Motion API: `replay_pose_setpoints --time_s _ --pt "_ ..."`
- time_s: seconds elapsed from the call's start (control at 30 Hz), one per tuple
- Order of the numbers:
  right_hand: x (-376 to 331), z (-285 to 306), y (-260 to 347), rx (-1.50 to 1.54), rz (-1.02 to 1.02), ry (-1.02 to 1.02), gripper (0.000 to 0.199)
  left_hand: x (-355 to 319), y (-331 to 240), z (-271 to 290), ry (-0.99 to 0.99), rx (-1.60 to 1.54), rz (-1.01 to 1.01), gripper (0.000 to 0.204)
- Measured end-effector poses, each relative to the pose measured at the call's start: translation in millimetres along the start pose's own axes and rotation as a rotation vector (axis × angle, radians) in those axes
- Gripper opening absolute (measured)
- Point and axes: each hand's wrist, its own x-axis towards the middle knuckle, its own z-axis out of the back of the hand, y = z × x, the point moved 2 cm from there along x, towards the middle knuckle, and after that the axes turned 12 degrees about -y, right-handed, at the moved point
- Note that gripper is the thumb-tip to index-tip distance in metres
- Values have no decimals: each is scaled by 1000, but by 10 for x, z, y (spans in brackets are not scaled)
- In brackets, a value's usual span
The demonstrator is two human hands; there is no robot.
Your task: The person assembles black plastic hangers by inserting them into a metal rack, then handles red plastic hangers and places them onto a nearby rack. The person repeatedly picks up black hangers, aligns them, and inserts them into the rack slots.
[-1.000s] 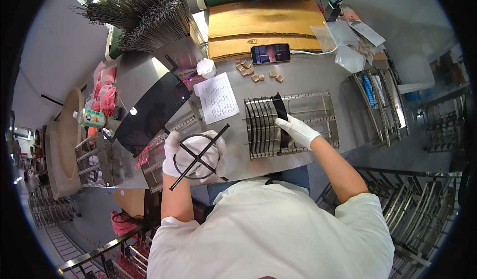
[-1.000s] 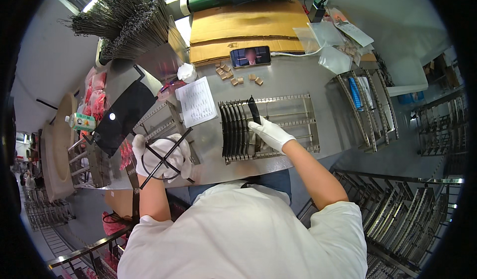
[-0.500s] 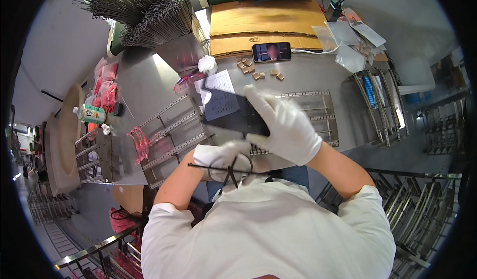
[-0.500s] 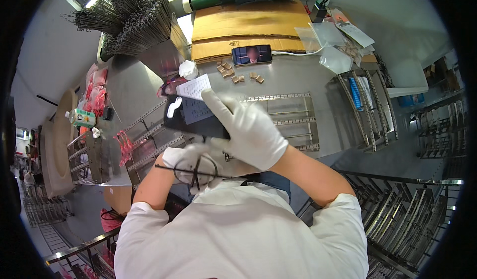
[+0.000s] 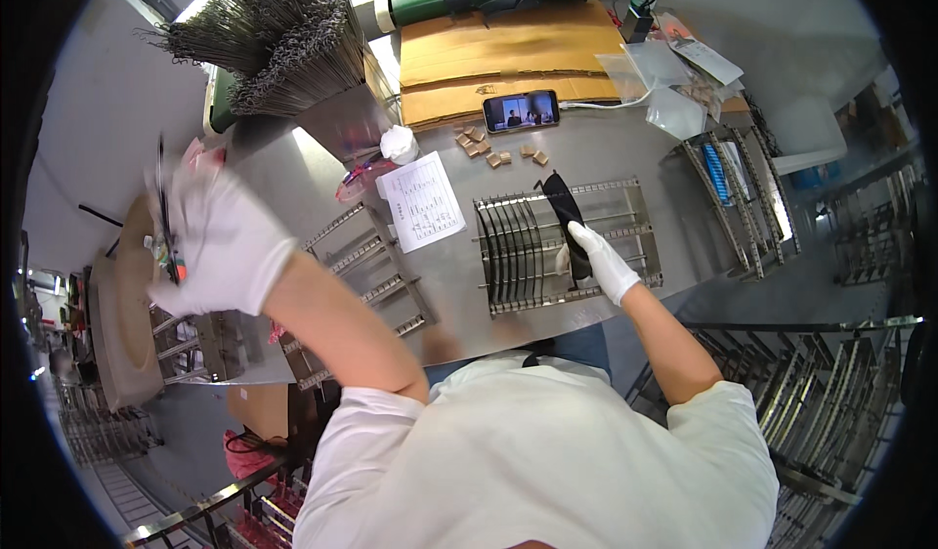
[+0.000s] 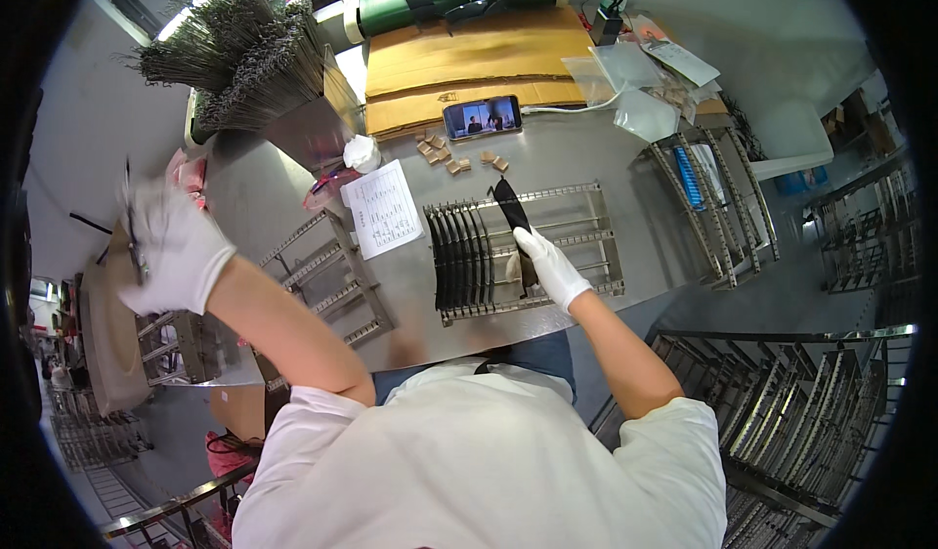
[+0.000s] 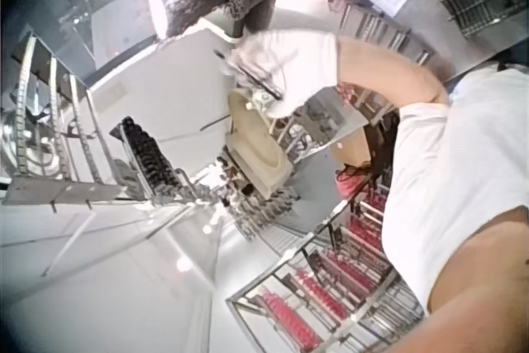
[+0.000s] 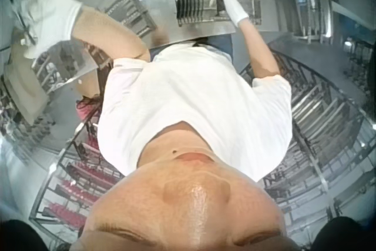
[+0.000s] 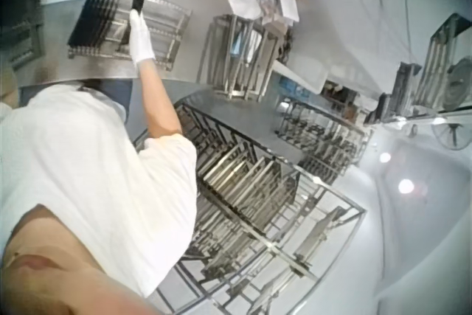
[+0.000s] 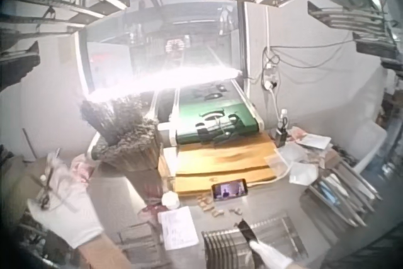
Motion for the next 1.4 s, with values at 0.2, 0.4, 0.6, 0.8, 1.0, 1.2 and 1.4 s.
replay_pose_setpoints --time_s 0.2,0.4,0.6,0.8,1.0,1.2,1.4 --pt "-23 -251 139 -84 -286 34 60 -203 1179 -1103 803 1032 -136 44" --pt "127 -173 46 -823 234 29 79 -377 1229 -326 420 1272 552 38" --pt "-8 -296 541 -1056 195 57 94 -1026 1304 726 552 1596 512 35" --pt "95 -169 422 -819 29 139 91 -1206 1327 901 574 1574 380 31" --pt "96 -214 416 -859 137 32 84 -1240 1363 950 560 1537 314 29" --pt "235 -221 470 -882 297 -68 74 -1269 1313 878 547 1532 342 27" --pt "420 -207 352 -568 293 -57 60 -1264 1257 787 530 1551 366 27"
